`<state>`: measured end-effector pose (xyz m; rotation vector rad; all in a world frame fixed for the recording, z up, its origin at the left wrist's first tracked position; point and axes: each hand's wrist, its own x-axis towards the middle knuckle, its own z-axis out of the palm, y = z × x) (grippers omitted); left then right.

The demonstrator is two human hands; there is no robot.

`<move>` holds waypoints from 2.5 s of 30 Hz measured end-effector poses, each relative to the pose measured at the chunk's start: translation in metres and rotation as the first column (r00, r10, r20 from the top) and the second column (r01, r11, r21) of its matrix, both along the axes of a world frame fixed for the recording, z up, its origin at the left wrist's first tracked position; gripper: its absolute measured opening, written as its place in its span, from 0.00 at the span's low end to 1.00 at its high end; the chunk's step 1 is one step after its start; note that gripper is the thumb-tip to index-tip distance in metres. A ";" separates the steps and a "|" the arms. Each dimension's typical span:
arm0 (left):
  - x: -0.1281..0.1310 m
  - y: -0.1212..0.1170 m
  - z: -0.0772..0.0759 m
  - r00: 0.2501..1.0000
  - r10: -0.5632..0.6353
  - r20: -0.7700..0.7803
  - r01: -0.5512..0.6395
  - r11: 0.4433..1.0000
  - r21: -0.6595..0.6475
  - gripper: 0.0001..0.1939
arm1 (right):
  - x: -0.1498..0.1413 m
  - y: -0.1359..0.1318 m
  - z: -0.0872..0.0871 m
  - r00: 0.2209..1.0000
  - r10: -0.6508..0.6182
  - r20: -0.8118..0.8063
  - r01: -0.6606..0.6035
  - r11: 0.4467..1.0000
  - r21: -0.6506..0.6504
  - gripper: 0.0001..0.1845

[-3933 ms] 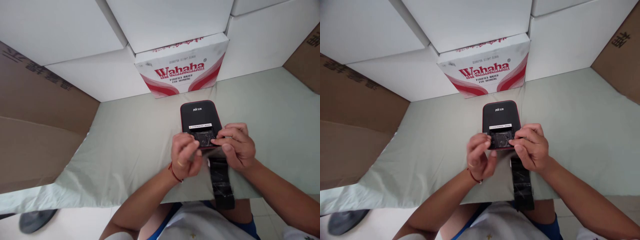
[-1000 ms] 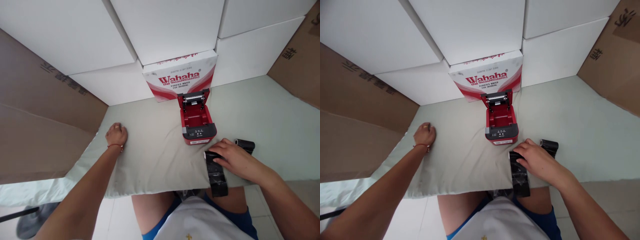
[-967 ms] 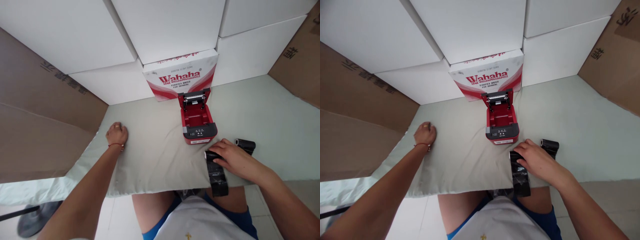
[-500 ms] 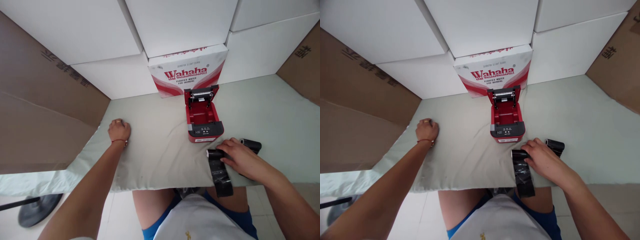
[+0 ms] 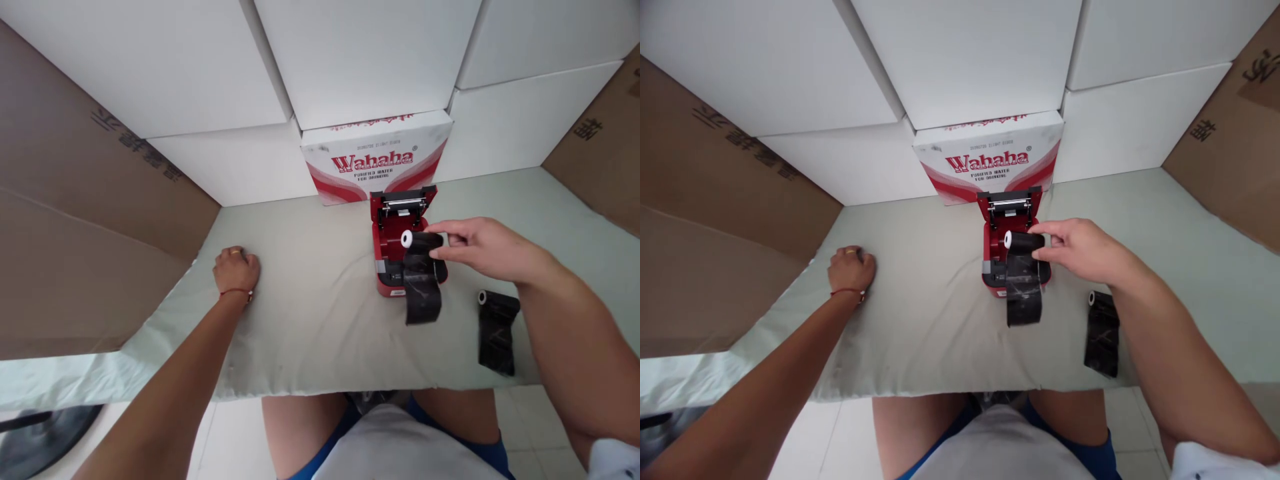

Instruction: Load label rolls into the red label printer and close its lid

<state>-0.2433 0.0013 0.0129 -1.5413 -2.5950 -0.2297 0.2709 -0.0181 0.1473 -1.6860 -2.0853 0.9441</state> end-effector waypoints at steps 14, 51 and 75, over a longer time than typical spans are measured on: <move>-0.002 -0.002 0.000 1.000 -0.014 0.017 0.014 1.000 0.015 0.25 | -0.057 0.042 -0.023 0.783 -0.018 0.622 -0.103 0.982 0.157 0.23; 0.285 -0.117 0.033 0.485 -0.874 -0.034 0.743 0.392 0.542 0.32 | -0.010 -0.041 -0.041 0.970 0.170 -0.172 -0.051 0.838 0.543 0.20; 0.295 -0.124 0.040 0.547 -0.832 -0.096 0.725 0.413 0.552 0.20 | -0.010 -0.033 -0.087 0.933 0.233 -0.275 0.015 0.736 0.677 0.17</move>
